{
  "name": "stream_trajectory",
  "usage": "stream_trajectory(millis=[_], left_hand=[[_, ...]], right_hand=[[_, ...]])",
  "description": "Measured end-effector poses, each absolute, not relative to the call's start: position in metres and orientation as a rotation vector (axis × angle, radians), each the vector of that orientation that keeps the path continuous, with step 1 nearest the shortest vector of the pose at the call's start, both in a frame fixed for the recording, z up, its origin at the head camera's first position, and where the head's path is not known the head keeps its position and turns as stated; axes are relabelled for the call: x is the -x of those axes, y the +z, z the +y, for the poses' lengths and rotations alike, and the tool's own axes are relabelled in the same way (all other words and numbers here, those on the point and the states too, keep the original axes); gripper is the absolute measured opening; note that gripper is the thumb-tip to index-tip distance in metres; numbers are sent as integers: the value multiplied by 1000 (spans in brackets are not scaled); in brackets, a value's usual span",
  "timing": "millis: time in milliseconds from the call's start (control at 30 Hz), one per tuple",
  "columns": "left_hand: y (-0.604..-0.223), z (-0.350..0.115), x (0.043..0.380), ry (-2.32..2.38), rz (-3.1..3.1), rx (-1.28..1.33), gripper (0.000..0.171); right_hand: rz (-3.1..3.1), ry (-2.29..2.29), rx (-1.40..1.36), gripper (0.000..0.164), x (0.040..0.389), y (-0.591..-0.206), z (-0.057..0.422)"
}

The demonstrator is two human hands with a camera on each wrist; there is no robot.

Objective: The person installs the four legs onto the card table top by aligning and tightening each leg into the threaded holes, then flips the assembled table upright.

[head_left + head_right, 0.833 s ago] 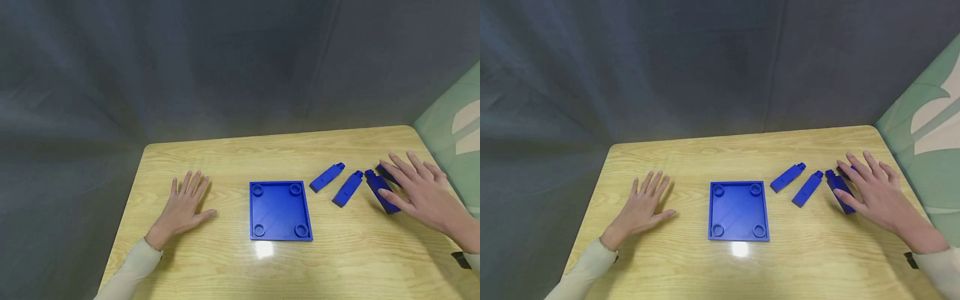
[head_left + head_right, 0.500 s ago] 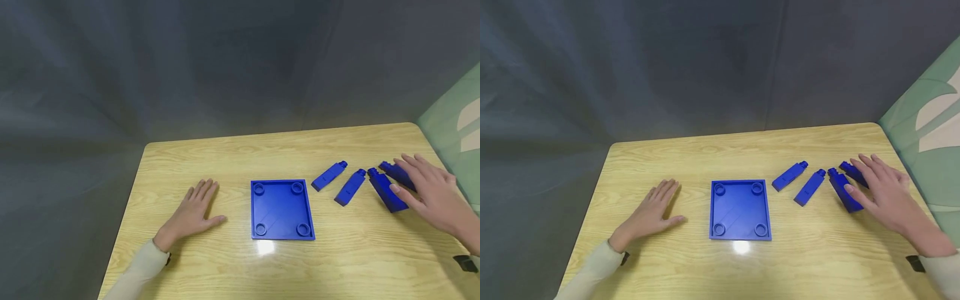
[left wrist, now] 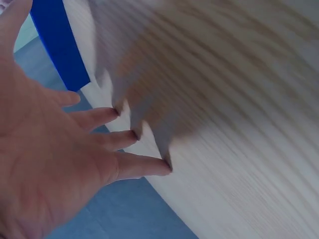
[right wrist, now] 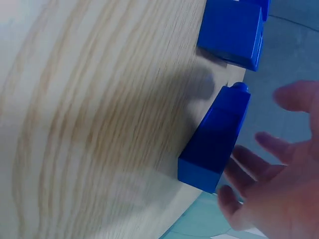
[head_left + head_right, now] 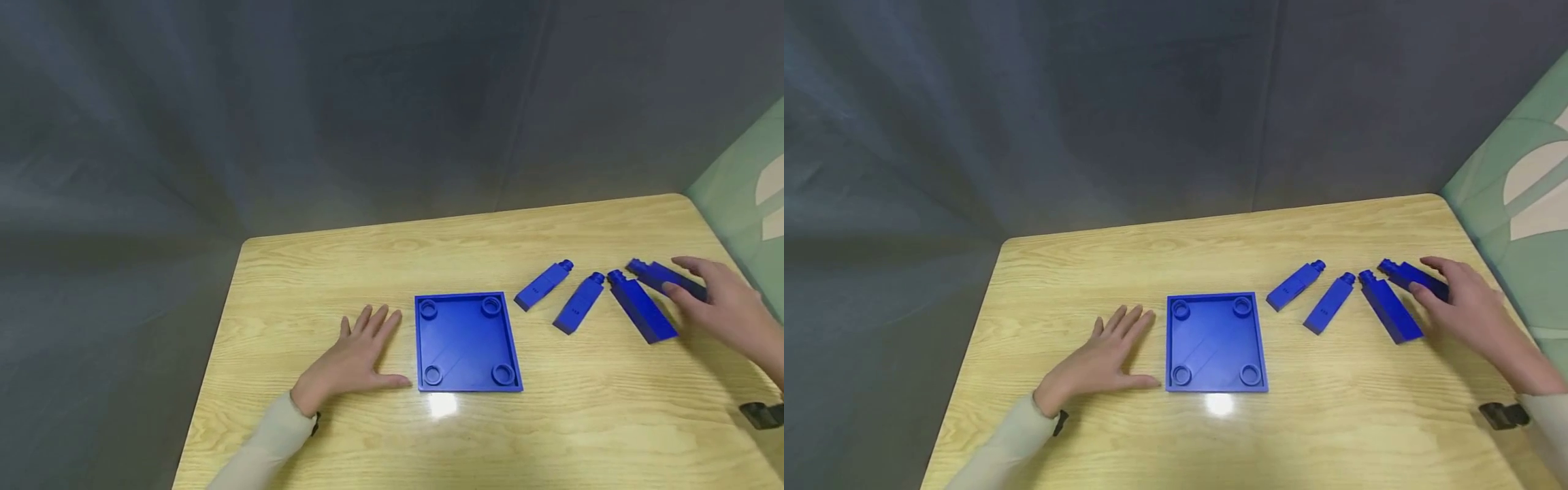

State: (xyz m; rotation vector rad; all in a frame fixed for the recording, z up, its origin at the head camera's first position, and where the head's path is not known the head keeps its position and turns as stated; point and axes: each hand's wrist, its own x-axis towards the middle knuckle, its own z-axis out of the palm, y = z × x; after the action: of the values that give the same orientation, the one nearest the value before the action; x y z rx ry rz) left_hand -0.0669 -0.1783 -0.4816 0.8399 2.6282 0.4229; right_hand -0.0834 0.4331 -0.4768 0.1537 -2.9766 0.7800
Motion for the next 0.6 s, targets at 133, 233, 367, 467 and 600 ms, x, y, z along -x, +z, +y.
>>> stream_trajectory(millis=[133,233,367,467,600], left_hand=[[-483,-172,67,383,2635,-831,121],[-487,-170,66,346,2640,-834,122],[-487,-168,66,355,2628,-828,125],[-485,-166,67,385,2611,-807,128],[-482,-160,69,403,2584,-784,131]], right_hand=[[-3064,837,-133,51,86,-481,439],[-3089,816,-128,51,88,-485,444],[-3103,762,-114,48,92,-488,449],[-3115,755,-128,44,95,-488,451],[-3109,759,-150,45,97,-489,451]])
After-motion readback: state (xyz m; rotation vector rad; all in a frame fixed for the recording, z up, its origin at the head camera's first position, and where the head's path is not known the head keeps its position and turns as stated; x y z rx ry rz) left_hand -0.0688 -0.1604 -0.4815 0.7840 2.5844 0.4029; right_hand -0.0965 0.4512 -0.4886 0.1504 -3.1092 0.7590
